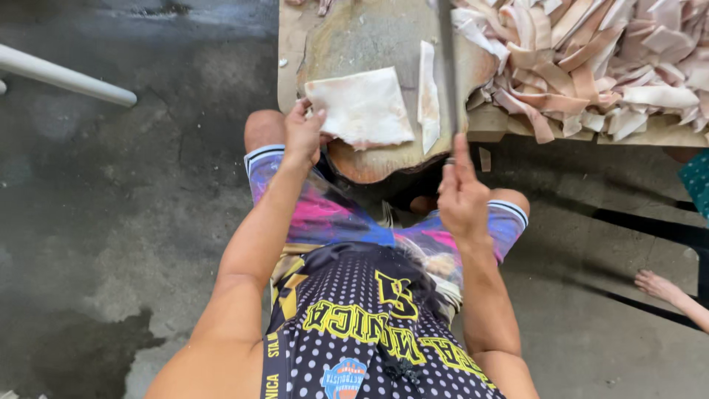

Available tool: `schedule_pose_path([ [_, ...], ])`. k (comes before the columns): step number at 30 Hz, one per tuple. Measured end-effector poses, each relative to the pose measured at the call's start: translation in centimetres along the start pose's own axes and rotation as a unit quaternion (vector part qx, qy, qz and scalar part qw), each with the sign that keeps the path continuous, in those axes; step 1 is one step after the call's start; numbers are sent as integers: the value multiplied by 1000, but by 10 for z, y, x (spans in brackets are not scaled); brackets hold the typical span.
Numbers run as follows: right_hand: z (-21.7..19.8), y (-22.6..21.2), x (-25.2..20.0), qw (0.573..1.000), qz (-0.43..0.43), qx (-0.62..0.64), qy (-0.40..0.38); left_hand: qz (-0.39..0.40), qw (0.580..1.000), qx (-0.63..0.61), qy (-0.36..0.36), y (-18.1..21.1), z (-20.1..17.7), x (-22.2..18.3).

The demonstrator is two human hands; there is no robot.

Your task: The person slices pieces of pig skin on a wooden cutting board using a large knife, while another person places more pieces onto the work surface.

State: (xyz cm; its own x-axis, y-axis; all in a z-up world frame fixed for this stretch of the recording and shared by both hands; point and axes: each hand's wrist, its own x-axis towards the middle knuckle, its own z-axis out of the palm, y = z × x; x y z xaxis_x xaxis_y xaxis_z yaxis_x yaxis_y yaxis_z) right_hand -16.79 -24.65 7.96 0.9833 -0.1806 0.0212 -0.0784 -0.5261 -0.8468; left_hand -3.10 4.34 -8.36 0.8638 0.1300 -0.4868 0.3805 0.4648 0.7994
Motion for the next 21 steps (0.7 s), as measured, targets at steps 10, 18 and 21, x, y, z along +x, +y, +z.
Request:
schedule_pose_path([
  [10, 63, 48, -35, 984, -118, -132, -17, -22, 999, 10, -42, 16, 23, -11],
  [18, 15, 10, -12, 995, 20, -79, -48, 6, 987, 145, -63, 22, 16, -12],
  [21, -21, -33, -26, 999, -39, 24, -24, -15, 988, 150, -43, 27, 18, -20],
])
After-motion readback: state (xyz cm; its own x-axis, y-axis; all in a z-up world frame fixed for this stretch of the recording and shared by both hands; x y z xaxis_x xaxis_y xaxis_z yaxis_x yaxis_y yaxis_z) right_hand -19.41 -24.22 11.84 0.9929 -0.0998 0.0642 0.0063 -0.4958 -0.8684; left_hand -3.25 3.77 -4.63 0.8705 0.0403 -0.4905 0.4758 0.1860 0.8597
